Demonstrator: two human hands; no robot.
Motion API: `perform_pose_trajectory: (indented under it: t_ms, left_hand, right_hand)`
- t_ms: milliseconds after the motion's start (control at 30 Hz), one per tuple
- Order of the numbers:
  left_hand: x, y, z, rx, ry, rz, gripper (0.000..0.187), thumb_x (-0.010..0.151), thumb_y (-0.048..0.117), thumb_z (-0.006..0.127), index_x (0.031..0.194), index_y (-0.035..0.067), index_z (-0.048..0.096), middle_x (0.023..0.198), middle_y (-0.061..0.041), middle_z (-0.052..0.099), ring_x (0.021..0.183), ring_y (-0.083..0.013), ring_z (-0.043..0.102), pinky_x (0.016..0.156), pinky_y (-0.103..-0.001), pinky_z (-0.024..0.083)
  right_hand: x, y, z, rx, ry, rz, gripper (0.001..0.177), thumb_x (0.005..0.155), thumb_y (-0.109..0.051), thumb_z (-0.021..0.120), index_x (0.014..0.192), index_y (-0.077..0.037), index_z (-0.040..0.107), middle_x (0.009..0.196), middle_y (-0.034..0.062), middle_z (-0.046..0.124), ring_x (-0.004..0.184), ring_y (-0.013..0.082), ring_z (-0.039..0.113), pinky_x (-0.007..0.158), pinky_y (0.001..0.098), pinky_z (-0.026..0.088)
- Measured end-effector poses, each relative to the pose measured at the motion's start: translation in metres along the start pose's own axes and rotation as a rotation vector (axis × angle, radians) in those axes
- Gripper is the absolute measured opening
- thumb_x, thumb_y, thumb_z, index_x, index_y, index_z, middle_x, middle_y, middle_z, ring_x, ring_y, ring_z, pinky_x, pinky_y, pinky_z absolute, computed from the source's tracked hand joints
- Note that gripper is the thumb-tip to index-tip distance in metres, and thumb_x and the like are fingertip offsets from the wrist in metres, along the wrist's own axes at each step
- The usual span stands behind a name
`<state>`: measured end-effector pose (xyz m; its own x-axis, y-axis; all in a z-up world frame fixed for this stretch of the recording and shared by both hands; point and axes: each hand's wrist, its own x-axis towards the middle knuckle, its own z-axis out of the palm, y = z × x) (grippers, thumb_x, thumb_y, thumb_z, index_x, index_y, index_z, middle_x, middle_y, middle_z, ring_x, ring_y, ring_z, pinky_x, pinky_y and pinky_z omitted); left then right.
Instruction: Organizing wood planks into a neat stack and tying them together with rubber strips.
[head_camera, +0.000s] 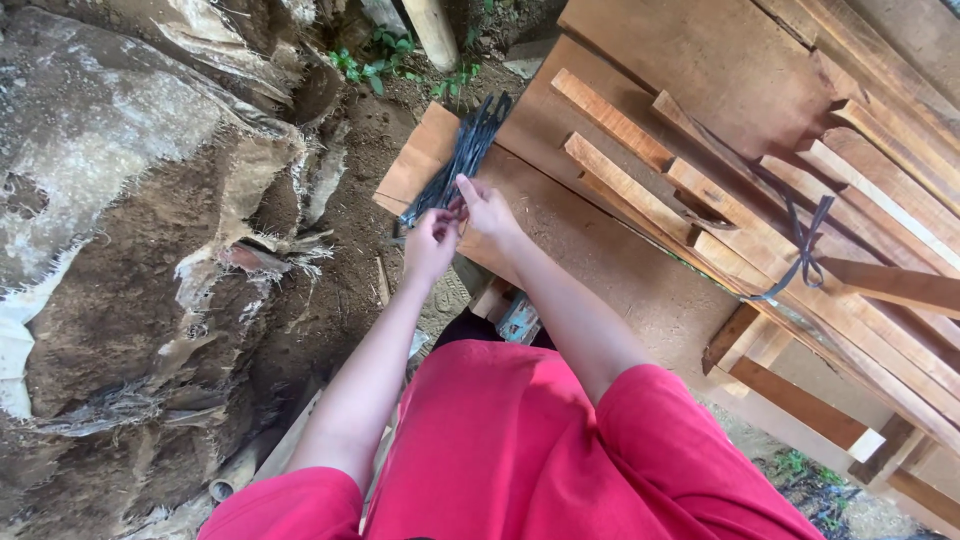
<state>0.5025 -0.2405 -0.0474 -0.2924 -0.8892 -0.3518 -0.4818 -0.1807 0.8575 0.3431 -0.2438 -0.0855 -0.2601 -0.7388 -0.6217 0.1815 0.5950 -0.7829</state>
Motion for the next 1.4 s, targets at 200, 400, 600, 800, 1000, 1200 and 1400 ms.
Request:
perform_pose_trajectory:
  t_ms: [200,400,600,800,1000,1200,1400]
  left_hand:
    - [-0.025,0.030,0.019,-0.269,-0.332,-0.096,0.015,0.100,0.028,0.066,0.100,0.014,0.073,0.076,-0.006,0.076,0.061,-0.0177,0.076,0.060,-0.023,0.057]
    - [-0.020,0.030,0.072,0.218,-0.255,0.018,0.040,0.102,0.062,0.057,0.111,0.027,0.074,0.101,-0.002,0.078,0.108,-0.0308,0.071,0.094,-0.046,0.055]
    - [-0.051,0.104,0.133,0.124,-0.266,0.133,0.035,0.105,0.050,0.059,0.105,0.020,0.075,0.084,-0.005,0.077,0.094,-0.0289,0.075,0.083,-0.041,0.056]
    - [-0.124,0.193,0.233,0.039,-0.257,0.231,0.026,0.102,0.042,0.062,0.100,0.020,0.075,0.090,-0.004,0.077,0.097,-0.0275,0.074,0.088,-0.041,0.054]
    - [-0.201,0.269,0.366,-0.097,-0.237,0.438,0.017,0.103,0.027,0.063,0.099,0.016,0.075,0.089,-0.007,0.077,0.089,-0.0237,0.075,0.082,-0.037,0.058]
    - [-0.275,0.361,0.460,-0.175,-0.485,0.522,0.017,0.101,0.021,0.061,0.102,0.008,0.071,0.092,-0.001,0.075,0.076,-0.0082,0.065,0.069,-0.023,0.053]
    - [-0.325,0.418,0.508,0.137,-0.687,0.566,0.024,0.099,0.026,0.060,0.110,0.008,0.072,0.102,-0.007,0.078,0.086,-0.0176,0.073,0.071,-0.031,0.061]
  right_hand:
    - [-0.019,-0.022,-0.038,0.096,0.213,-0.149,0.024,0.106,-0.019,0.051,0.113,-0.004,0.068,0.057,0.0050,0.057,0.038,0.0167,0.059,0.033,0.0276,0.048]
    - [-0.083,-0.059,-0.100,0.215,0.299,-0.224,0.025,0.108,-0.016,0.045,0.110,-0.005,0.067,0.058,0.0055,0.051,0.033,0.0162,0.053,0.029,0.0253,0.039]
    - [-0.158,-0.065,-0.177,0.374,0.434,-0.294,0.025,0.109,-0.017,0.045,0.112,-0.009,0.069,0.061,0.0017,0.049,0.040,0.0070,0.045,0.035,0.0185,0.035]
    - [-0.295,-0.093,-0.269,0.485,0.530,-0.453,0.034,0.114,-0.031,0.035,0.123,-0.010,0.059,0.075,-0.0037,0.041,0.051,0.0035,0.041,0.039,0.0168,0.032]
    - [-0.427,-0.080,-0.400,0.539,0.390,-0.557,0.032,0.113,-0.022,0.036,0.127,-0.005,0.060,0.083,-0.0006,0.038,0.057,0.0064,0.041,0.044,0.0168,0.033]
    - [-0.504,-0.022,-0.544,0.631,0.398,-0.526,0.019,0.107,-0.012,0.050,0.119,-0.008,0.064,0.083,-0.0010,0.055,0.057,0.0049,0.040,0.048,0.0196,0.028]
    - [-0.529,0.057,-0.623,0.700,0.553,-0.451,0.025,0.105,-0.007,0.047,0.126,-0.008,0.059,0.088,0.0023,0.059,0.051,0.0049,0.041,0.044,0.0193,0.027]
